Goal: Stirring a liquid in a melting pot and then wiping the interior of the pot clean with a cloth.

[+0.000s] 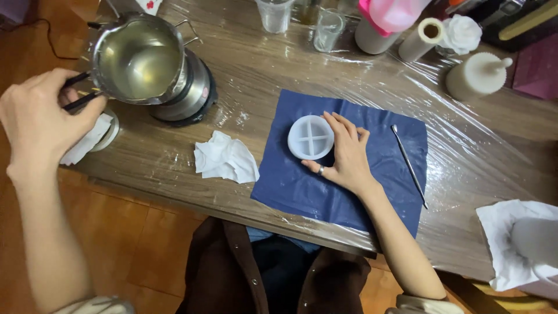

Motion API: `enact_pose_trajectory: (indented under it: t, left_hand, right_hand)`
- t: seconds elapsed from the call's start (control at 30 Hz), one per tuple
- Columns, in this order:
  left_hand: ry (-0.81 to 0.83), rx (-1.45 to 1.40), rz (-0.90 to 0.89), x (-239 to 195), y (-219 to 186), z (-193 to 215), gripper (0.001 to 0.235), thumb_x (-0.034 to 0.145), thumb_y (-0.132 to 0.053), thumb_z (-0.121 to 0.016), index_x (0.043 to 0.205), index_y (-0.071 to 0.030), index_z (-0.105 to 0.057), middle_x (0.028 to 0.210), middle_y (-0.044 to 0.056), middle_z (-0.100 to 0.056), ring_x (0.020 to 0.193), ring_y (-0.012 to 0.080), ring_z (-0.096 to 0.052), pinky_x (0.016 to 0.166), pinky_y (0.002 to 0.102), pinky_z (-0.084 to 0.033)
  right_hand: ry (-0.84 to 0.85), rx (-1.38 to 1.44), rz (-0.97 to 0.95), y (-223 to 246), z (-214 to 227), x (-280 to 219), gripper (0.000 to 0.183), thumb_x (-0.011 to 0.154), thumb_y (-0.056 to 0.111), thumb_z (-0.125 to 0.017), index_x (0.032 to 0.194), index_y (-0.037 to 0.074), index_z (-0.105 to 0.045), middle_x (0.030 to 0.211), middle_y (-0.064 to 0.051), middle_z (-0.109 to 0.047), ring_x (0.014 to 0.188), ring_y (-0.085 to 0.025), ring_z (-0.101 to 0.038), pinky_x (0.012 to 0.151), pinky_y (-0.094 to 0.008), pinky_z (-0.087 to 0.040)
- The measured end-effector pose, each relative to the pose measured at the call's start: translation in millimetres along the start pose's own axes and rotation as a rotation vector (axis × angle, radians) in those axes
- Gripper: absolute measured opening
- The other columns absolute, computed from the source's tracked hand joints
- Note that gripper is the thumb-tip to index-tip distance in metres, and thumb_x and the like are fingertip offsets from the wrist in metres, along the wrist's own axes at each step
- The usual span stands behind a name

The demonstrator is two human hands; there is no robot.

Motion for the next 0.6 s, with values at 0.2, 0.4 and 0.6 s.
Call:
enact_pose_trajectory:
  t: [0.2,0.4,0.6]
  left_hand:
    - [0.08,-0.294,0.022,2,-1,-2,0.029,0.098,-0.023,-0.077,0.114,0.0,-0.07,0.088,0.007,-0.064,0.08,0.0196,-0.06,0.078,0.034,-0.049]
    - [0.074,-0.33,0.036,1,3,-5,0.029,0.099,-0.019,-0.078,0.116,0.002,-0.07,0.087,0.009,-0.063,0.081,0.0201,-0.06,0.079,0.033,-0.049]
    - [0.066,-0.754,0.072,-19,44,-75,0.036,0.103,-0.003,-0.07,0.128,0.014,-0.05,0.121,0.026,-0.051,0.112,0.0353,-0.049,0.098,0.039,-0.036]
  right_hand:
    - [0.035,0.007,-0.032,-1,-1,2,0.09,0.072,0.062,-0.065,0.136,0.006,-0.034,0.137,-0.015,-0.045,0.128,-0.032,-0.041,0.091,-0.047,-0.027]
    - [0.015,0.002,-0.031,-2,-1,1,0.091,0.072,0.062,-0.064,0.137,0.006,-0.034,0.134,-0.018,-0.047,0.128,-0.03,-0.041,0.09,-0.044,-0.027]
    - [0.052,0.022,-0.062,-3,1,5,0.091,0.07,0.064,-0.065,0.136,0.007,-0.037,0.137,-0.012,-0.046,0.128,-0.028,-0.041,0.089,-0.047,-0.031]
Point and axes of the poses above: each hand's wrist, its own x-axis towards the middle knuckle, its own z-axis out of the back of the hand, y = z × x, the point moved 9 cm from there along x, towards the middle knuckle
